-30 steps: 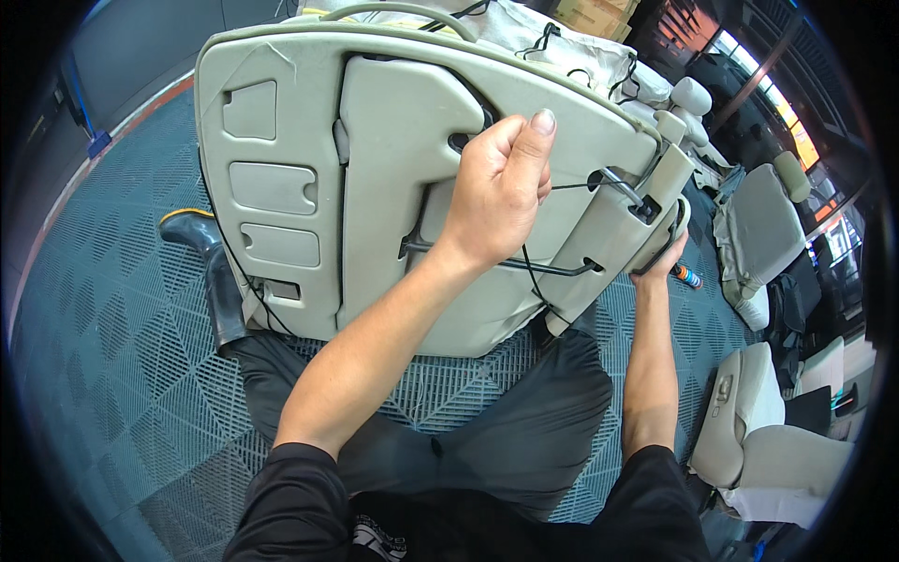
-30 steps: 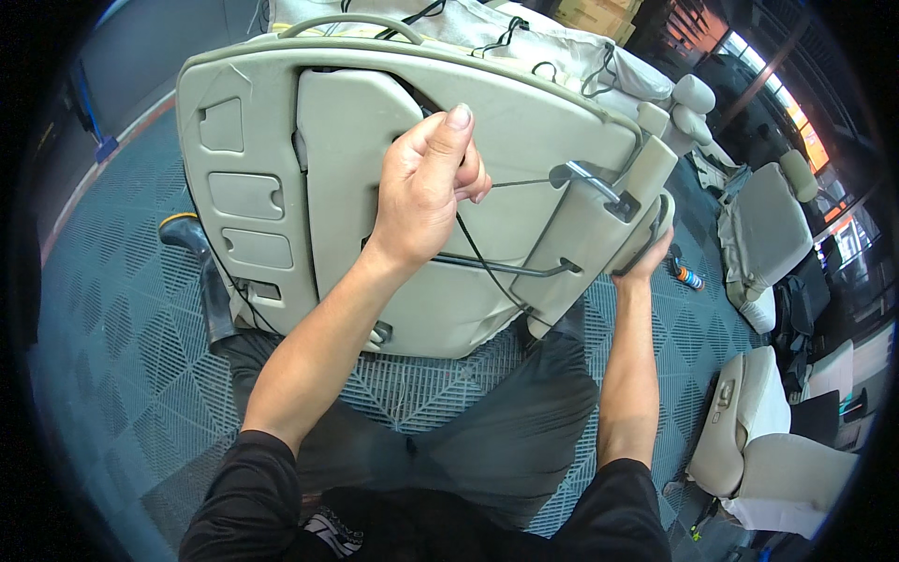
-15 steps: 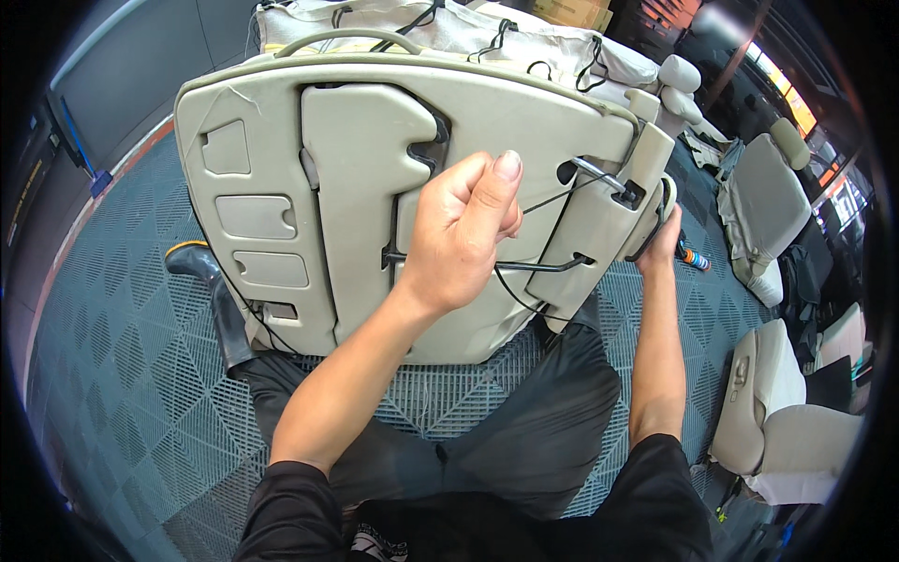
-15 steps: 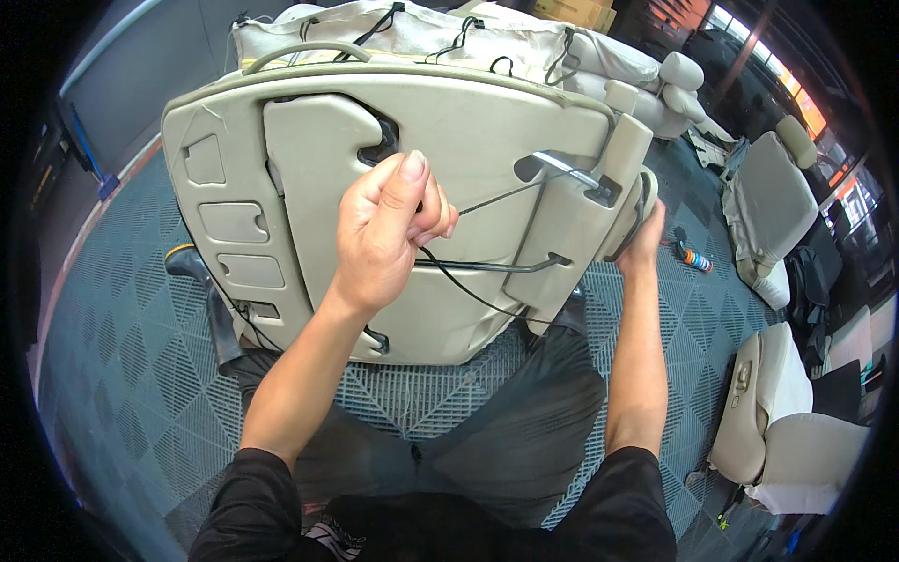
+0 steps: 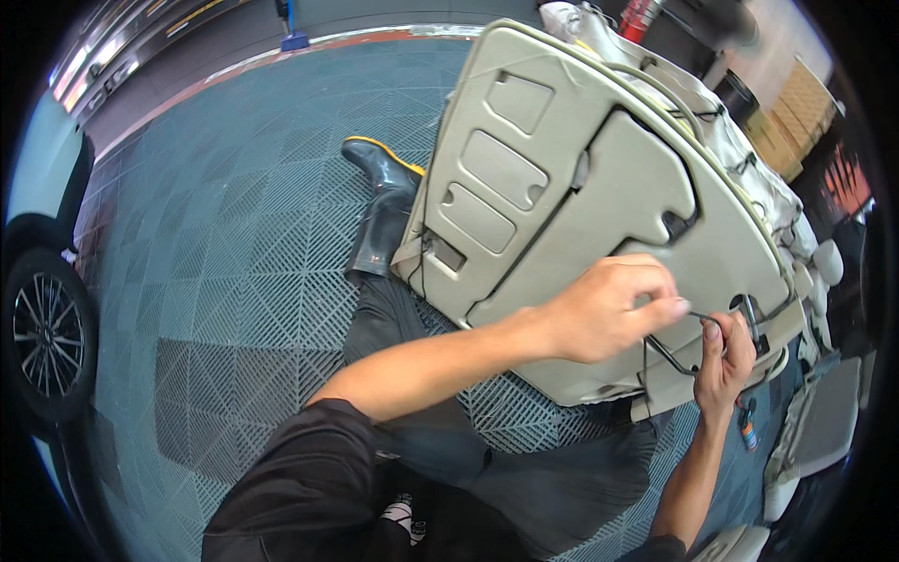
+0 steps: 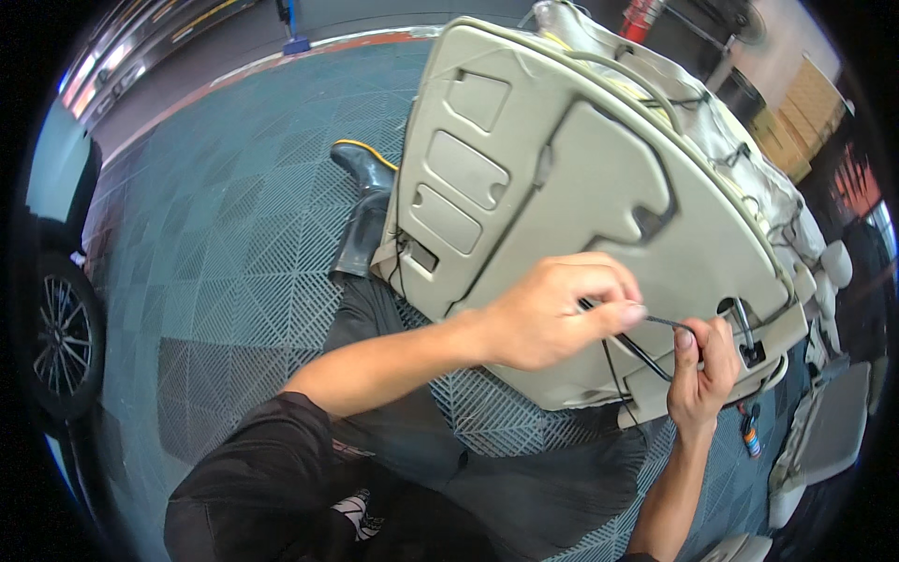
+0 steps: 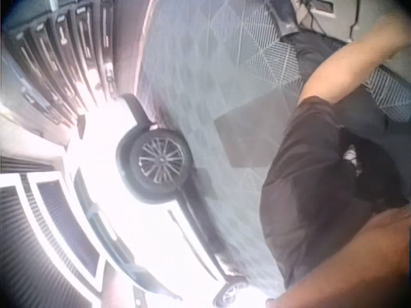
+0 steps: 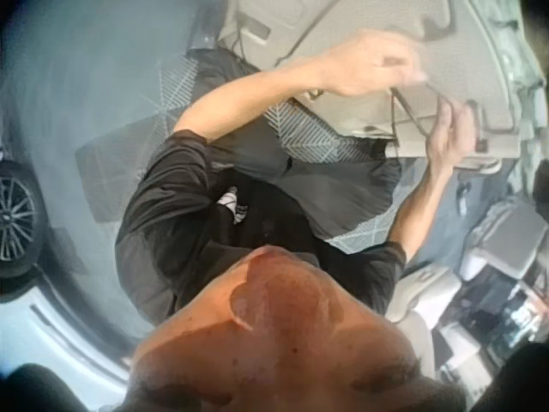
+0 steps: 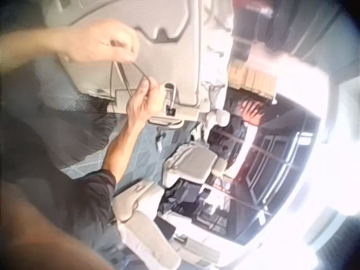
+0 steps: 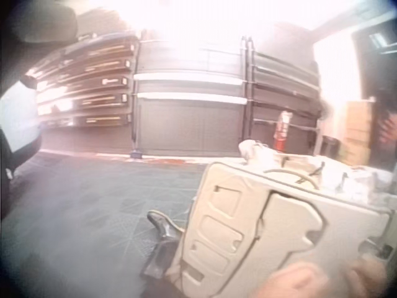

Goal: The person sits on the floor and works on a car seat, initially removing a white protective cover. They then flip the seat to access the underside and use a black zip tie to secure the seat's internal components.

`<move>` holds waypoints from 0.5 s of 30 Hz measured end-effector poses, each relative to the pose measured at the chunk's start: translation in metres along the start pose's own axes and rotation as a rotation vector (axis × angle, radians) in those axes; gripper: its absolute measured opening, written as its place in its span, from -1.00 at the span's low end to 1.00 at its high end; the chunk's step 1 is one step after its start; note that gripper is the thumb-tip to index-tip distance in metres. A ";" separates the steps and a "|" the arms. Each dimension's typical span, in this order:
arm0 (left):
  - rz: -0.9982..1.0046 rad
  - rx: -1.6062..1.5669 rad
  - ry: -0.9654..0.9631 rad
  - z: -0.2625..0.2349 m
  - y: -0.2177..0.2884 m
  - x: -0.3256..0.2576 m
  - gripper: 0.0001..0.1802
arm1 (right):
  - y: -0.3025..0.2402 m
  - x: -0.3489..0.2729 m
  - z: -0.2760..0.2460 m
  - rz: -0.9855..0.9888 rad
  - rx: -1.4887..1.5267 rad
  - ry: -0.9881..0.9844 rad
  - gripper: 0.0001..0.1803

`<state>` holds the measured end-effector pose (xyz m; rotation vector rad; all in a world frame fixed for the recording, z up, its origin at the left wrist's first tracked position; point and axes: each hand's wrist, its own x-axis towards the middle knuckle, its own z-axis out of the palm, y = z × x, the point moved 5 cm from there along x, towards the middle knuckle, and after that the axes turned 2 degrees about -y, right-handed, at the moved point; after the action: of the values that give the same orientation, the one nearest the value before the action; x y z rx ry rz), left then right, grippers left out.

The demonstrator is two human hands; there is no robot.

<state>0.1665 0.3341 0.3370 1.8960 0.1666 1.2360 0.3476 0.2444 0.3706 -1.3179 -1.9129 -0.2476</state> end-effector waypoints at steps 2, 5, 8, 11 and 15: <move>-0.047 0.103 0.113 -0.048 -0.010 -0.018 -0.80 | 0.001 -0.003 0.000 0.016 0.003 -0.025 -0.85; -0.196 0.361 0.673 -0.164 -0.029 -0.039 -0.66 | -0.004 0.003 -0.003 0.054 0.040 -0.017 -0.81; -0.331 0.865 0.806 -0.249 -0.093 -0.068 -0.60 | -0.015 0.023 -0.002 0.019 0.030 -0.024 -0.79; -0.504 0.639 0.636 -0.254 -0.115 -0.069 -0.65 | -0.010 0.024 -0.009 0.035 -0.005 -0.023 -0.77; -0.530 0.729 0.599 -0.259 -0.111 -0.066 -0.79 | -0.012 0.036 -0.010 0.085 0.039 -0.039 -0.74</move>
<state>-0.0396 0.5188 0.2530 1.7791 1.5047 1.4202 0.3364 0.2590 0.4053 -1.3839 -1.8795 -0.1423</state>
